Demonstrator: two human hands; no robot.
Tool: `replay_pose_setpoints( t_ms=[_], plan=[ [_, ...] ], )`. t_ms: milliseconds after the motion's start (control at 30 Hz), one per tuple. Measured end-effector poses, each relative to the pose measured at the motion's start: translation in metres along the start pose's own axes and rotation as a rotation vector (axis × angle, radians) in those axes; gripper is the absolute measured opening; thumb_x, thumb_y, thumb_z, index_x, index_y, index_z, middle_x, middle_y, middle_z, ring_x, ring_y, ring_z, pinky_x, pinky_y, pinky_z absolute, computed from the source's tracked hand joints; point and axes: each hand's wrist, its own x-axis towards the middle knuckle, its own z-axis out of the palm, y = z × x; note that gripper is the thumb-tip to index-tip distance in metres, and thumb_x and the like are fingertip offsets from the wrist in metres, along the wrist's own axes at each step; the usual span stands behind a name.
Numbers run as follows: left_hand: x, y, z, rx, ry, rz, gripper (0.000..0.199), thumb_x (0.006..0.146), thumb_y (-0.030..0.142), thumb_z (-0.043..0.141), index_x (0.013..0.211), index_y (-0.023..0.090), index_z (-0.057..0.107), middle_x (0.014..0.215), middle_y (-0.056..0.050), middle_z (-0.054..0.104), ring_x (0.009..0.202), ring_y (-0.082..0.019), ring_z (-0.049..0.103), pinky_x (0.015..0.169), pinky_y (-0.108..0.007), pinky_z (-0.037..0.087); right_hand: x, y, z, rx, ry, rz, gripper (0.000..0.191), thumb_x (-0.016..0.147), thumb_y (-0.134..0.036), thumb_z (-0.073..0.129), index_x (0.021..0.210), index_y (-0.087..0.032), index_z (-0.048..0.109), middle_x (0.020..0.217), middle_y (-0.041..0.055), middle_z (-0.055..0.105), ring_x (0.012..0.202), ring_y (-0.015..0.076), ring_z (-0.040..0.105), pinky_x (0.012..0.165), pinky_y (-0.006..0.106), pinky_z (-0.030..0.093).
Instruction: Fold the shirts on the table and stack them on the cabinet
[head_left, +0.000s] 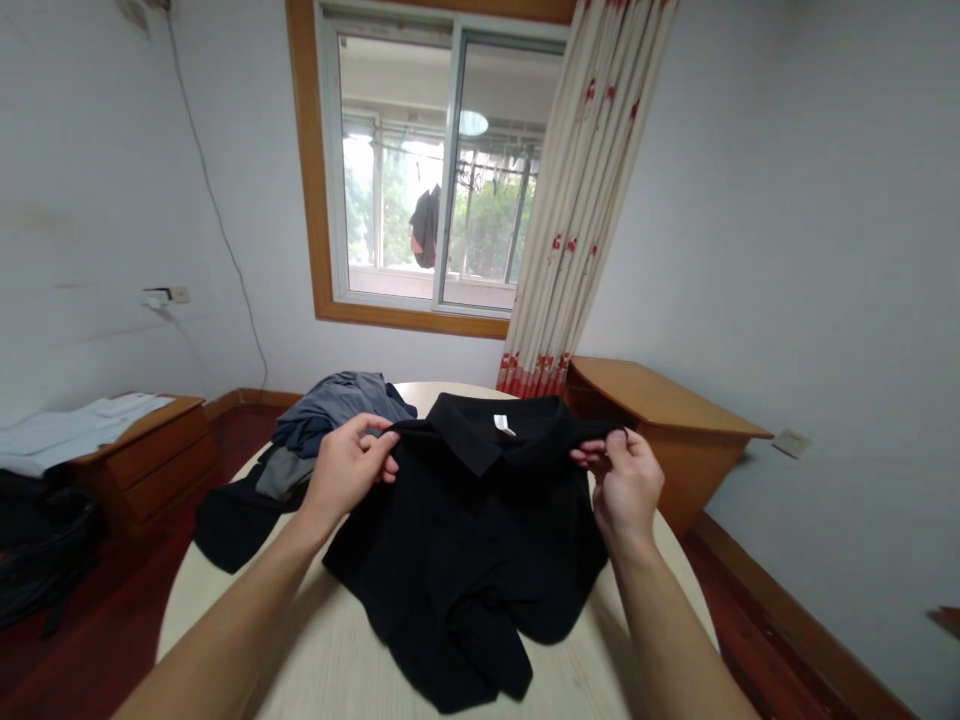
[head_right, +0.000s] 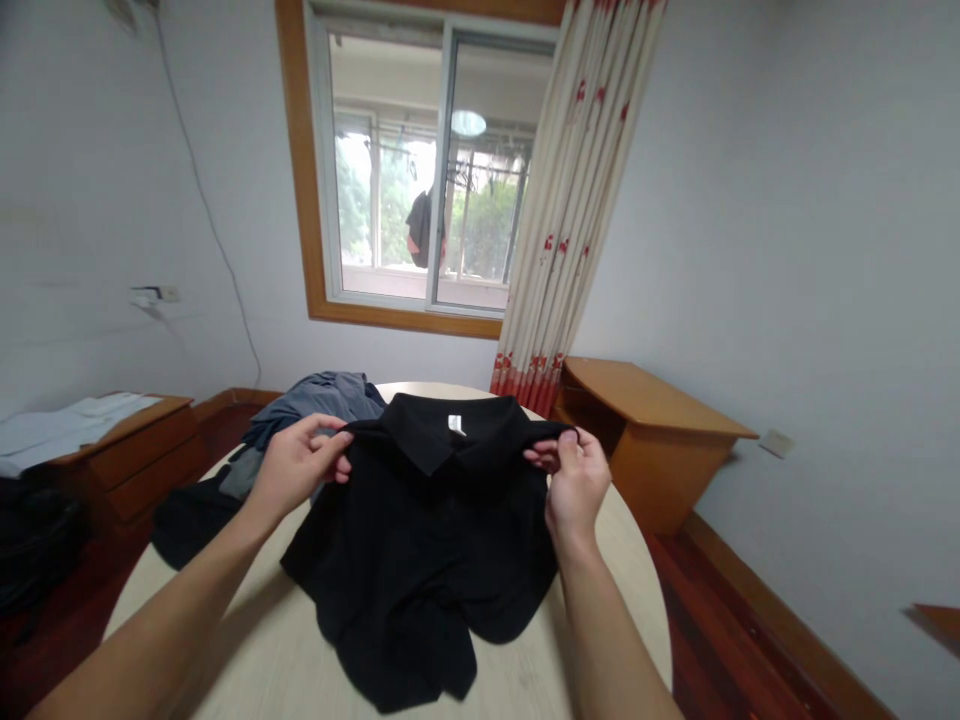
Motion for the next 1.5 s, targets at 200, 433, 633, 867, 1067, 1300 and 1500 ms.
replay_pose_setpoints(
  t_ms=[200,433,633,867,1067,1300,1500],
  plan=[
    [0.092,0.038,0.007,0.207,0.094,0.194,0.03,0.086,0.037,0.062,0.103,0.014,0.063,0.069,-0.006,0.072,0.064,-0.023,0.072,0.067,-0.036,0.059,0.105,0.008,0.046,-0.163,-0.168,-0.157,0.039,0.084,-0.051,0.064,0.105,-0.018,0.059,0.08,0.0018,0.069,0.072,0.0159,0.068,0.071,0.03,0.056],
    [0.137,0.006,0.067,0.704,-0.039,0.319,0.051,0.094,0.024,0.053,0.143,0.014,0.045,0.132,-0.016,0.064,0.122,-0.028,0.061,0.105,-0.042,0.046,0.134,0.061,0.079,-0.618,-0.665,-0.111,0.047,0.089,-0.034,0.059,0.133,-0.019,0.057,0.12,0.0106,0.069,0.11,0.0216,0.065,0.101,0.038,0.047],
    [0.037,-0.051,0.091,0.85,-0.626,0.312,0.031,0.092,0.039,0.056,0.111,0.019,0.07,0.118,-0.01,0.071,0.112,-0.028,0.065,0.098,-0.038,0.049,0.022,0.078,0.023,-1.055,-1.109,-0.126,0.022,0.087,-0.027,0.06,0.102,-0.02,0.075,0.109,0.0081,0.074,0.103,0.0222,0.067,0.095,0.033,0.048],
    [-0.017,-0.042,0.059,0.727,-0.835,0.252,0.04,0.083,0.043,0.069,0.117,0.021,0.066,0.12,-0.009,0.069,0.112,-0.028,0.063,0.098,-0.037,0.047,-0.017,0.048,-0.016,-1.577,-0.779,0.065,0.017,0.089,-0.025,0.054,0.088,-0.018,0.069,0.095,0.012,0.073,0.088,0.0239,0.068,0.068,0.029,0.042],
    [-0.03,-0.062,0.038,0.587,-0.839,0.211,0.031,0.069,0.023,0.079,0.098,0.022,0.067,0.112,-0.005,0.067,0.106,-0.024,0.062,0.093,-0.033,0.048,-0.021,0.053,-0.031,-1.339,-0.879,0.391,0.028,0.083,-0.046,0.066,0.076,-0.02,0.061,0.067,0.0046,0.069,0.063,0.0187,0.063,0.057,0.026,0.036],
    [-0.033,-0.072,0.04,0.526,-0.677,0.309,0.007,0.08,0.019,0.063,0.085,0.021,0.068,0.103,-0.006,0.063,0.099,-0.022,0.059,0.09,-0.033,0.047,-0.056,0.067,-0.013,-1.188,-0.843,0.172,0.036,0.073,-0.05,0.073,0.094,-0.023,0.06,0.072,0.0013,0.065,0.066,0.0184,0.059,0.058,0.026,0.033],
    [-0.03,-0.076,0.043,0.475,-0.554,0.271,0.011,0.084,0.027,0.06,0.083,0.02,0.068,0.095,-0.006,0.063,0.093,-0.022,0.061,0.085,-0.033,0.047,-0.056,0.09,-0.007,-0.852,-0.779,0.101,0.016,0.074,-0.027,0.057,0.089,-0.022,0.058,0.06,-0.0061,0.047,0.059,0.0145,0.049,0.058,0.025,0.038]
  ],
)
